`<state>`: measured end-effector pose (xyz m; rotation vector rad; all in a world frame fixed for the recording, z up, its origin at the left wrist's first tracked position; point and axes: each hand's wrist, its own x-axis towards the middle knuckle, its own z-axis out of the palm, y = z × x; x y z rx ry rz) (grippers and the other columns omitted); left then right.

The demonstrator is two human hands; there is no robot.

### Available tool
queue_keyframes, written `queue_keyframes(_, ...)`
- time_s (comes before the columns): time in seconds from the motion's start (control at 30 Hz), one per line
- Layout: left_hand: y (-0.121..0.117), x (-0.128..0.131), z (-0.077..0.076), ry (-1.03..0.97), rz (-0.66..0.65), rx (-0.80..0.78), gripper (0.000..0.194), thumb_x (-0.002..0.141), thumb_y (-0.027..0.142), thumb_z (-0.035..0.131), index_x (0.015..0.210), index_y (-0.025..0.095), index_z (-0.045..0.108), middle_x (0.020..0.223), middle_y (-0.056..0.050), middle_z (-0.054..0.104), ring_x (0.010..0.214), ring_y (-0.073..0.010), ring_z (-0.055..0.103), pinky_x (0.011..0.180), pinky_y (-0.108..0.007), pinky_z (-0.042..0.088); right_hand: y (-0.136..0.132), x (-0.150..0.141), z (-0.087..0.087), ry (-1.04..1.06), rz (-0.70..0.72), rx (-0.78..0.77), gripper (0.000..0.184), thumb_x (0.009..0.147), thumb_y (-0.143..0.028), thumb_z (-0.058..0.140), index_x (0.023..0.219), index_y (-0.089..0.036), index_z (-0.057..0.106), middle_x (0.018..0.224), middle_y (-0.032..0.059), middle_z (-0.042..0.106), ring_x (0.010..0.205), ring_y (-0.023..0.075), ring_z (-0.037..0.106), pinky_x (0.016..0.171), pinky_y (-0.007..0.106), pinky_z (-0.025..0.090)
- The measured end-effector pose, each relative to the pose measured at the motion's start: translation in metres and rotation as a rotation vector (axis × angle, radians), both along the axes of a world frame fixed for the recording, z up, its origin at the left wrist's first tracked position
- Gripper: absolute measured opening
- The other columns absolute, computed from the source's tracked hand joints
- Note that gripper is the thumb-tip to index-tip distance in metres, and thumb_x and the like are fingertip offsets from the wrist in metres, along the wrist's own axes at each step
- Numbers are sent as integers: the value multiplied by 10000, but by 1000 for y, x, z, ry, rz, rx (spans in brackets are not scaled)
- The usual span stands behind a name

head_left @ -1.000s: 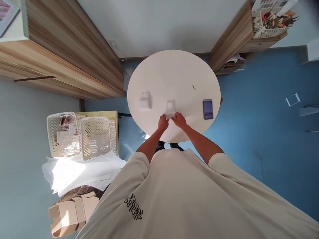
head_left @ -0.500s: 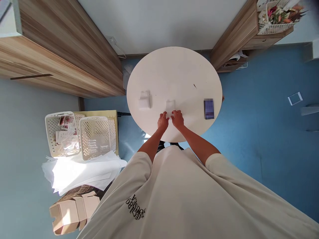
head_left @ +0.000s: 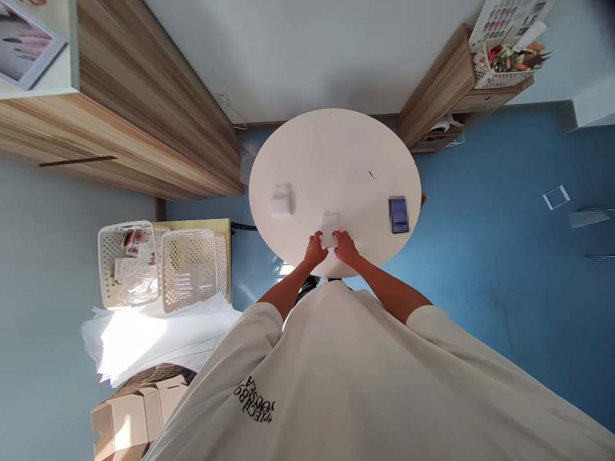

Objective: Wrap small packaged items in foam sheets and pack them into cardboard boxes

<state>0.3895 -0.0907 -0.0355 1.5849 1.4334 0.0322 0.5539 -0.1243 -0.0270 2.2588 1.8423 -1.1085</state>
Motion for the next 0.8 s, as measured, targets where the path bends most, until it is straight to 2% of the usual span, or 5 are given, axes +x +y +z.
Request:
queue_keyframes(0.2,-12,-15,17,0,-49,-43,601,948,255,653,1523,237,478,1387,-137,617,1133,-219,704,977,-352,553,-12,13,16,85,51,-65,531,964,-225,611,1489,-220,535,1365,160,597,1153,285,641,984,381,523)
queue_keyframes(0.43,16,-8,19,45,-66,1,444,1087,421,451,1427,173,592,1368,-171,674,1222,-260,673,1027,-370,517,20,29,17,163,-12,-71,354,1035,-411,607,1335,-250,704,1323,113,662,1034,239,689,888,323,547)
queue_keyframes(0.57,21,-2,15,20,-14,-29,401,1070,355,470,1409,173,582,1372,-163,672,1224,-249,664,997,-345,523,32,24,8,75,-47,-57,337,1062,-403,560,1309,-206,677,1347,152,643,1065,259,684,854,329,541)
queue_keyframes(0.67,15,0,16,31,-7,-23,472,1032,275,501,1495,185,503,1444,-168,623,1266,-259,642,1017,-368,526,38,19,2,29,-68,-50,384,1042,-377,585,1378,-191,598,1356,173,640,1145,301,666,862,364,542)
queue_keyframes(0.8,5,5,22,146,-53,192,604,975,154,491,1574,193,417,1601,-177,487,1439,-311,513,1150,-460,447,45,20,-5,46,-84,-52,457,1019,-367,610,1440,-214,522,1378,177,636,1191,325,652,878,398,546)
